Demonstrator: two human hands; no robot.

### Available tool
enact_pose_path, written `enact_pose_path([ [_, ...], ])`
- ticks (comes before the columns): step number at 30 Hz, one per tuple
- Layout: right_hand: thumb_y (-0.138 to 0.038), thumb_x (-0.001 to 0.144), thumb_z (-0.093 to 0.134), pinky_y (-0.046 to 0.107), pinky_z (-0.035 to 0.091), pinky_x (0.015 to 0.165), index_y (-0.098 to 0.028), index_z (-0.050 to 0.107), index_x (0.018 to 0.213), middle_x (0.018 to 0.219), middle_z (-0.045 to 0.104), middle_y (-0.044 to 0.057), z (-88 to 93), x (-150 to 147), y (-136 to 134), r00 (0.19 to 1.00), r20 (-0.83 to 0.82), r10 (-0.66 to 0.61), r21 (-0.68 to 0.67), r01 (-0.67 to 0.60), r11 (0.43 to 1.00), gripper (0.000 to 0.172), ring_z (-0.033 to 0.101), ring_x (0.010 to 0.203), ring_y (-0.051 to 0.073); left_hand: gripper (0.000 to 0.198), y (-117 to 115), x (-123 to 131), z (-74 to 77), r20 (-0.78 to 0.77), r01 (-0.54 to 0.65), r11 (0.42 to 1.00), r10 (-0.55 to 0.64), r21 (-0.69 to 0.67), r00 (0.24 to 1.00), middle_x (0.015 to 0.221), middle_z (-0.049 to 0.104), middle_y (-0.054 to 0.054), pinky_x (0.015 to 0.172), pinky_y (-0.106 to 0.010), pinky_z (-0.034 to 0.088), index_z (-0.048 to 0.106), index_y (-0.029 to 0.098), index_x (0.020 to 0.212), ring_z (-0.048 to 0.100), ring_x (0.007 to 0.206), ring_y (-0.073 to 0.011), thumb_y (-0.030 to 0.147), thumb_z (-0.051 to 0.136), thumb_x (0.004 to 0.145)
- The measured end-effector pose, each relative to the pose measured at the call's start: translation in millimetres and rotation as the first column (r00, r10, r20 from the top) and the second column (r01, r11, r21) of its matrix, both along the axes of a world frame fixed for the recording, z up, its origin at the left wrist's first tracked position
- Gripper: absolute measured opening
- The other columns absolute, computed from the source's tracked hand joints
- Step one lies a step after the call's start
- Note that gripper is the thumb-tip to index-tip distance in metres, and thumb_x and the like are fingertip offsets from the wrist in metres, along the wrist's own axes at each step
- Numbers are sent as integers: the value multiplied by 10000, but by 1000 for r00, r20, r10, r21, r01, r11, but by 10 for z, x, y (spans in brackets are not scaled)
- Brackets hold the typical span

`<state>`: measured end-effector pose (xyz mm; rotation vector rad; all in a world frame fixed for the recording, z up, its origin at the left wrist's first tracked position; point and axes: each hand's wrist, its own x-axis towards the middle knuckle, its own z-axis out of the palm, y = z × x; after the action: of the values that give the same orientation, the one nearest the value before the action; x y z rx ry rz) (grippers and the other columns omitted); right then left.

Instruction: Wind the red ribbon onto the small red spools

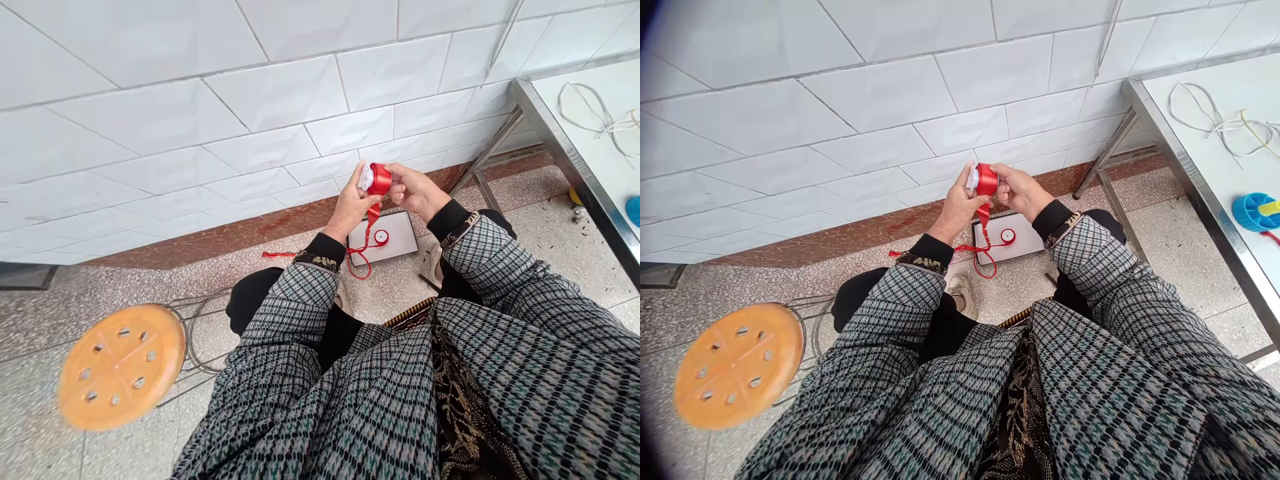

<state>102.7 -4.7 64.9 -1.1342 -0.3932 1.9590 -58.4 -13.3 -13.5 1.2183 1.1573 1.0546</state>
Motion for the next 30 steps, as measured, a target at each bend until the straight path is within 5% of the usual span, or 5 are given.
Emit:
enact_pose_path([
  [7,-235,1120,589,82,245,346,-159,625,865,550,498,-78,66,35,-37,997,4,81,-42,-81,996,268,247,373,-7,774,39,-104,38,30,74,997,-75,12,997,845,748,-15,650,-304,599,606,226,1392,754,703,-202,184,957,704],
  [11,-332,986,830,111,324,374,-159,658,857,609,599,-57,45,-15,-115,981,106,163,208,-182,961,276,328,405,8,666,39,-84,9,180,79,997,-83,26,980,923,780,-53,736,-345,643,638,222,1238,794,799,-223,449,1001,728],
  [15,-286,1010,796,142,321,371,-163,602,692,462,461,-80,-14,-98,-142,954,292,74,340,-176,924,392,361,390,39,671,16,-15,-17,330,102,995,-98,6,939,973,795,-47,799,-312,641,643,211,1151,779,830,-174,540,1005,692],
  [25,-219,1131,574,106,238,362,-183,530,805,500,459,-110,-87,-102,-38,995,69,-76,112,68,991,330,287,353,0,443,-24,124,-64,316,-26,999,36,-35,948,791,741,14,675,-261,548,686,173,1148,673,647,-115,277,910,780],
  [30,-176,1132,540,96,241,325,-169,574,883,542,529,-103,-59,-40,-16,998,-8,-64,12,64,998,251,285,325,-11,847,-4,18,-36,210,5,999,3,-35,978,647,690,51,589,-263,520,546,209,1564,635,526,-130,191,895,792],
])
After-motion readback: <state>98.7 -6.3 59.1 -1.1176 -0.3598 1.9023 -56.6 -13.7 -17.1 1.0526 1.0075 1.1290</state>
